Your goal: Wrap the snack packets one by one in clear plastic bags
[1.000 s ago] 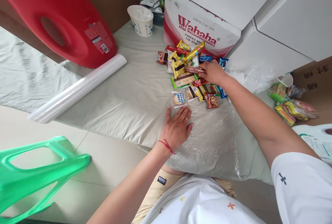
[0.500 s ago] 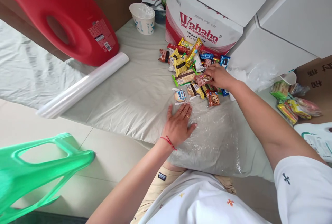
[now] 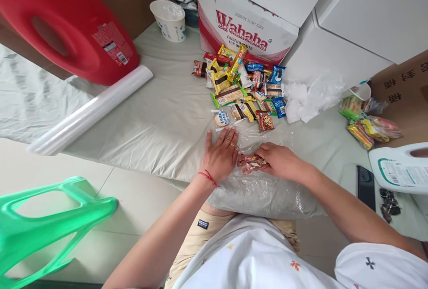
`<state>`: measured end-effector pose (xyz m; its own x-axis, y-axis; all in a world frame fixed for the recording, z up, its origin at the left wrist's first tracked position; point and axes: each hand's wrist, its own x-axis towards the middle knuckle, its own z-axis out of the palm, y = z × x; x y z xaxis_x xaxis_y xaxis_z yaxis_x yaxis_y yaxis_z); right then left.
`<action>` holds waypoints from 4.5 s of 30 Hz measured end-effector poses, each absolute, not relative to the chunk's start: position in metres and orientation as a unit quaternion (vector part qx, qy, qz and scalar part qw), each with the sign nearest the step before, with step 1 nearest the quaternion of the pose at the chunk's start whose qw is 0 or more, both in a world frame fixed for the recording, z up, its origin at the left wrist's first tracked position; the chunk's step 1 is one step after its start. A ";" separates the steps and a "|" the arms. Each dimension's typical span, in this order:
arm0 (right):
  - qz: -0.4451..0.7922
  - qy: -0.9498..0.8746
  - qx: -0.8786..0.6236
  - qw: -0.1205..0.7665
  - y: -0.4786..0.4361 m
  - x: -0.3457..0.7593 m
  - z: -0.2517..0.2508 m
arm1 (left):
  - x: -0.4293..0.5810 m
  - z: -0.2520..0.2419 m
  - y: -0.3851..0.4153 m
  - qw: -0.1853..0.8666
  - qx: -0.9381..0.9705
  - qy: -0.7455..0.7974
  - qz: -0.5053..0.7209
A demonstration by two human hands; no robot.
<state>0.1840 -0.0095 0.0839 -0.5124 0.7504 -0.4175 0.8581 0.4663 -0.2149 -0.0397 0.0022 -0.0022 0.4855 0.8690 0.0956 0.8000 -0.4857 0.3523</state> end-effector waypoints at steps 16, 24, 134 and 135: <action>-0.204 0.836 0.510 -0.014 -0.034 0.191 0.066 | -0.040 -0.004 0.003 0.121 0.850 0.498 0.124; -0.177 0.806 0.556 -0.100 0.043 0.207 0.086 | -0.041 -0.005 0.003 0.120 0.850 0.496 0.128; -0.083 0.880 0.465 -0.042 -0.091 0.244 0.030 | -0.081 0.017 -0.031 0.116 0.948 0.247 0.167; -0.094 0.876 0.470 -0.053 -0.094 0.247 0.029 | -0.079 0.015 -0.032 0.123 0.940 0.263 0.181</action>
